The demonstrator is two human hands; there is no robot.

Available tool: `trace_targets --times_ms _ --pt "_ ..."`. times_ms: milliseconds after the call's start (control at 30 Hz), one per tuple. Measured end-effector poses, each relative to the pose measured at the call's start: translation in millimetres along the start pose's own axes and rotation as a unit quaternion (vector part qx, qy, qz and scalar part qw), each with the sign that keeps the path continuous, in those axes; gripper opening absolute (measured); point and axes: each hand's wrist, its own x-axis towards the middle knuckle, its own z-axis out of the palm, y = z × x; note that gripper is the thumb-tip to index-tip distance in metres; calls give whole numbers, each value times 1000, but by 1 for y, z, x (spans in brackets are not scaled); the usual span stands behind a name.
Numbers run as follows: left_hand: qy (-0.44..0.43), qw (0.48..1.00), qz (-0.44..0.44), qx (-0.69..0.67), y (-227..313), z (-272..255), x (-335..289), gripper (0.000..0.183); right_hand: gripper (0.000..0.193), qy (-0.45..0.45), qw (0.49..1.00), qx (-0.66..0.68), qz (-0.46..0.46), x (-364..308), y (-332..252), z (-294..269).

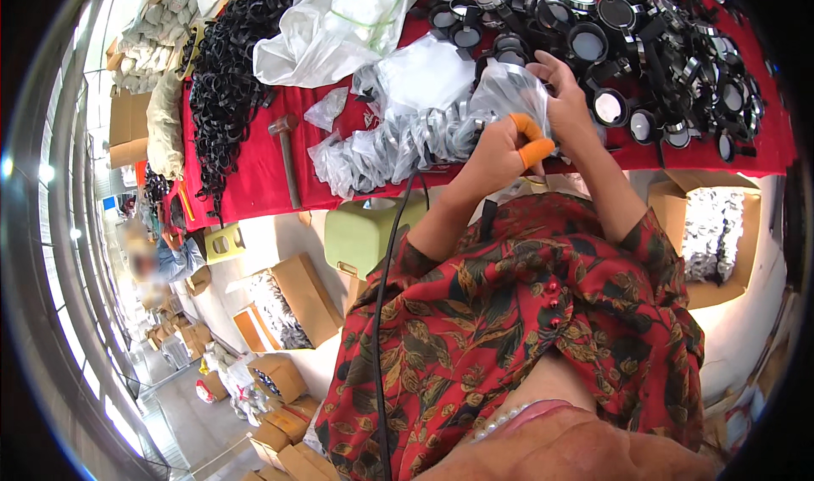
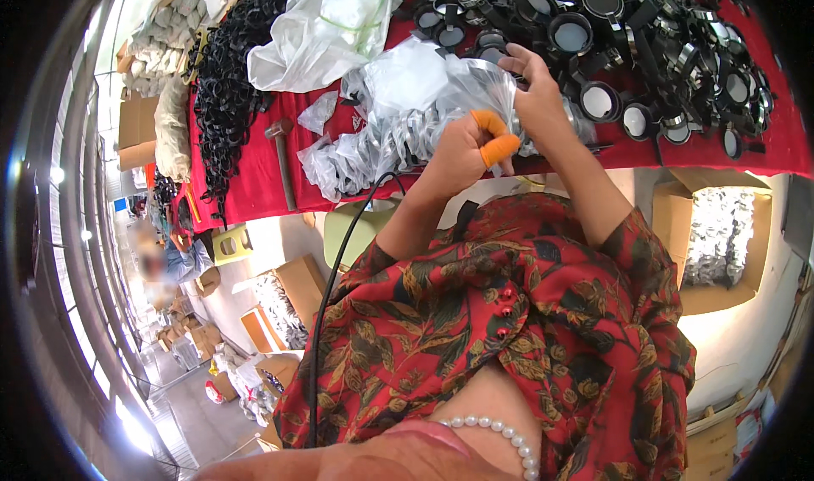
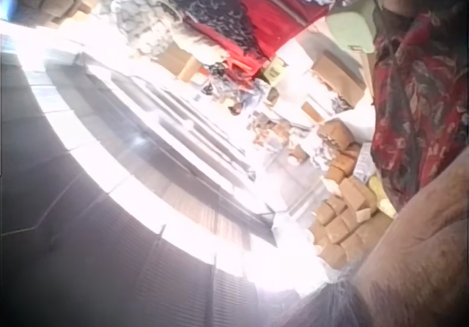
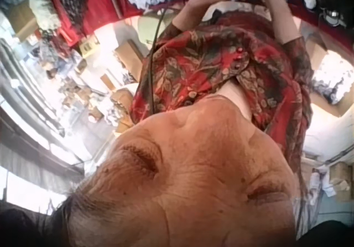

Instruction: Packing round black components into individual plastic bags and grouping them together.

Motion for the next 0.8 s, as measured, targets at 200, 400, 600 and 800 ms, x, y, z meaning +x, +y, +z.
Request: trace_targets --times_ms 200,400,600,800 --pt "186 973 -57 -126 -22 -22 3 22 29 -102 973 139 156 -9 -3 -67" --pt "97 984 119 -92 -20 42 22 35 30 -137 896 298 300 -36 2 -66" --pt "106 988 -35 -103 -55 48 32 23 44 -63 962 -263 25 -57 -1 -96" --pt "70 991 -64 -91 -60 69 47 37 56 -88 867 -437 -225 -86 -11 -82"
